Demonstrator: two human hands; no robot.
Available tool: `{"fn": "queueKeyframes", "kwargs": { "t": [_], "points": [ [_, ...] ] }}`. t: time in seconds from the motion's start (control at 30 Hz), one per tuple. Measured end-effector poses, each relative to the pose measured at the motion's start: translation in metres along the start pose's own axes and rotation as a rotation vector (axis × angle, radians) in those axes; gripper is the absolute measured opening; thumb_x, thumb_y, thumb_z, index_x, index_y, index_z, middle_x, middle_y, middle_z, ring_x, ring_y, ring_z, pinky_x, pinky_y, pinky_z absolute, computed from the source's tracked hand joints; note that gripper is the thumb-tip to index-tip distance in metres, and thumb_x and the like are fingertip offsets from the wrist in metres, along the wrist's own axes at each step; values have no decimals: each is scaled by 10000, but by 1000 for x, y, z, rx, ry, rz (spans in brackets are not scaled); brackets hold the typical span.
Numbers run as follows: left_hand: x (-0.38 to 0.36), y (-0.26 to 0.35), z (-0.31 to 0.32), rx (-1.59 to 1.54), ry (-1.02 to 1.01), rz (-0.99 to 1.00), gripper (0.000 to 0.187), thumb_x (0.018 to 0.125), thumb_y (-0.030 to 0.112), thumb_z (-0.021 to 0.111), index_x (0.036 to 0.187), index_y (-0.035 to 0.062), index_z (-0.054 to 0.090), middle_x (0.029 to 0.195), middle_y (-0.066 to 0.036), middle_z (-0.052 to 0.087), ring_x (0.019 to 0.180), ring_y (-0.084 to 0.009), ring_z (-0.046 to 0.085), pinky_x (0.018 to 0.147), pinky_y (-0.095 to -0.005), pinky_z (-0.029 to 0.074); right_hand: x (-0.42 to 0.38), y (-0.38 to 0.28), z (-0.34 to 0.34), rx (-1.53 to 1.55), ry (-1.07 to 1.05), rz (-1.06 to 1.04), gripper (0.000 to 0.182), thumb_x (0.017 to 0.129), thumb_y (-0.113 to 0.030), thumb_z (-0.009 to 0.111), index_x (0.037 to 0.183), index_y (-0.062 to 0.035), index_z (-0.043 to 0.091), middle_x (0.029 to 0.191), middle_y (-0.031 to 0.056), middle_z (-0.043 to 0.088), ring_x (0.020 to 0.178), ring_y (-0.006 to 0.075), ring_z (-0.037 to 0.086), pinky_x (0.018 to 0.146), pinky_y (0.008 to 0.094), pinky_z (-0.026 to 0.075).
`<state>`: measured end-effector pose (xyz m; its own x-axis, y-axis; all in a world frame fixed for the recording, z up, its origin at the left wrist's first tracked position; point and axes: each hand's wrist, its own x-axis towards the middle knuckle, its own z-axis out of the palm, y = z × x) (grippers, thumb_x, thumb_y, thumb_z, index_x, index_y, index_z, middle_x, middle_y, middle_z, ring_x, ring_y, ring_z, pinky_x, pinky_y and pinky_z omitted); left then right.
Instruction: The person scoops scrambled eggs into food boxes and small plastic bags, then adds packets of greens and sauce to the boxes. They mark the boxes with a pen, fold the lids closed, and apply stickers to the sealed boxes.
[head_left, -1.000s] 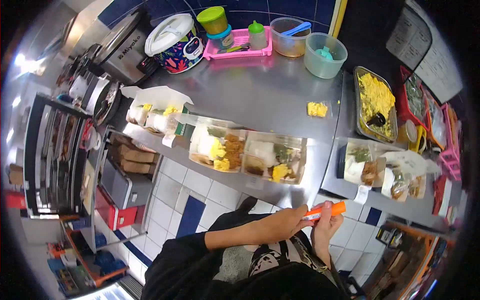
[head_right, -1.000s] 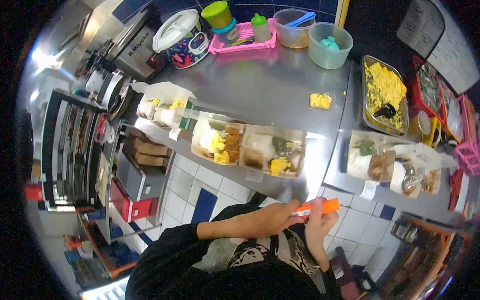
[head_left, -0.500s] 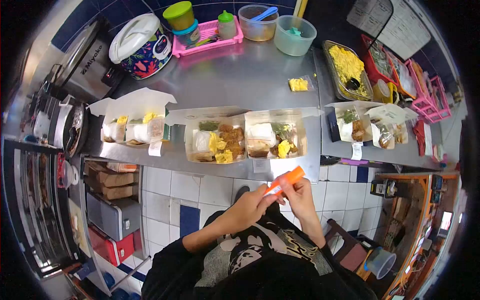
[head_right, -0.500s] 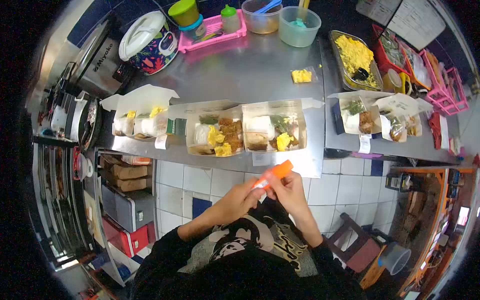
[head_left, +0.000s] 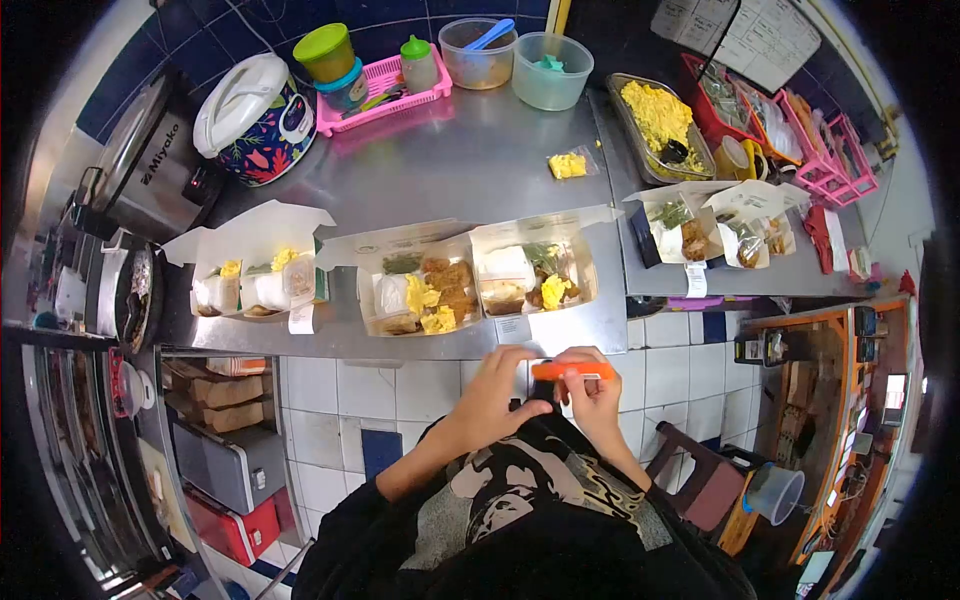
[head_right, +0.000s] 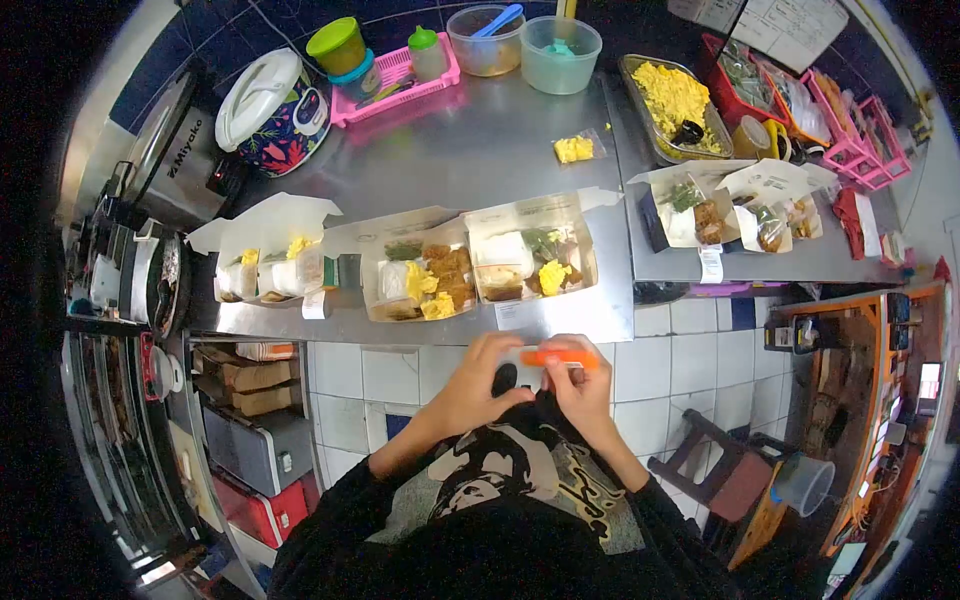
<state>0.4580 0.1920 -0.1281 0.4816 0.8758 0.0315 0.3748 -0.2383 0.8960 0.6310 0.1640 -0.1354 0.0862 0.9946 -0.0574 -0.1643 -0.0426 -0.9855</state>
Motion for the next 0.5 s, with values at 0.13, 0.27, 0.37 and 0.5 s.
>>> {"fn": "queueKeyframes", "kwargs": {
  "t": [0.13, 0.27, 0.37, 0.5],
  "points": [
    [0, -11, 19, 36, -209, 31, 388, 845, 283, 615, 1017, -29, 460, 860, -193, 547, 831, -344, 568, 748, -390, 443, -1, 22, 0, -496, 42, -155, 62, 854, -34, 561, 869, 26, 566, 727, 52, 587, 540, 89, 508, 494, 232, 427],
    [-14, -18, 4, -62, -358, -189, 335, 857, 279, 604, 918, -20, 465, 837, -204, 554, 750, -326, 563, 689, -389, 440, 29, 17, -34, 42, 643, -14, 242, 905, -234, 526, 807, -15, 557, 658, 36, 565, 521, 93, 495, 475, 236, 403],
    [-24, -42, -5, -59, -286, -274, 295, 861, 254, 600, 887, -5, 462, 835, -201, 558, 719, -313, 548, 671, -377, 436, 48, 6, -58, 274, 596, 45, 326, 927, -325, 491, 851, -17, 567, 691, 60, 585, 552, 114, 524, 500, 248, 427],
    [2, -95, 22, 88, 147, -27, 225, 822, 189, 625, 856, 25, 475, 879, -164, 571, 856, -321, 527, 754, -385, 412, 40, 62, -12, 335, 295, 114, 327, 920, -316, 519, 959, 3, 582, 753, 91, 622, 597, 121, 564, 514, 243, 450]
  ]
}}
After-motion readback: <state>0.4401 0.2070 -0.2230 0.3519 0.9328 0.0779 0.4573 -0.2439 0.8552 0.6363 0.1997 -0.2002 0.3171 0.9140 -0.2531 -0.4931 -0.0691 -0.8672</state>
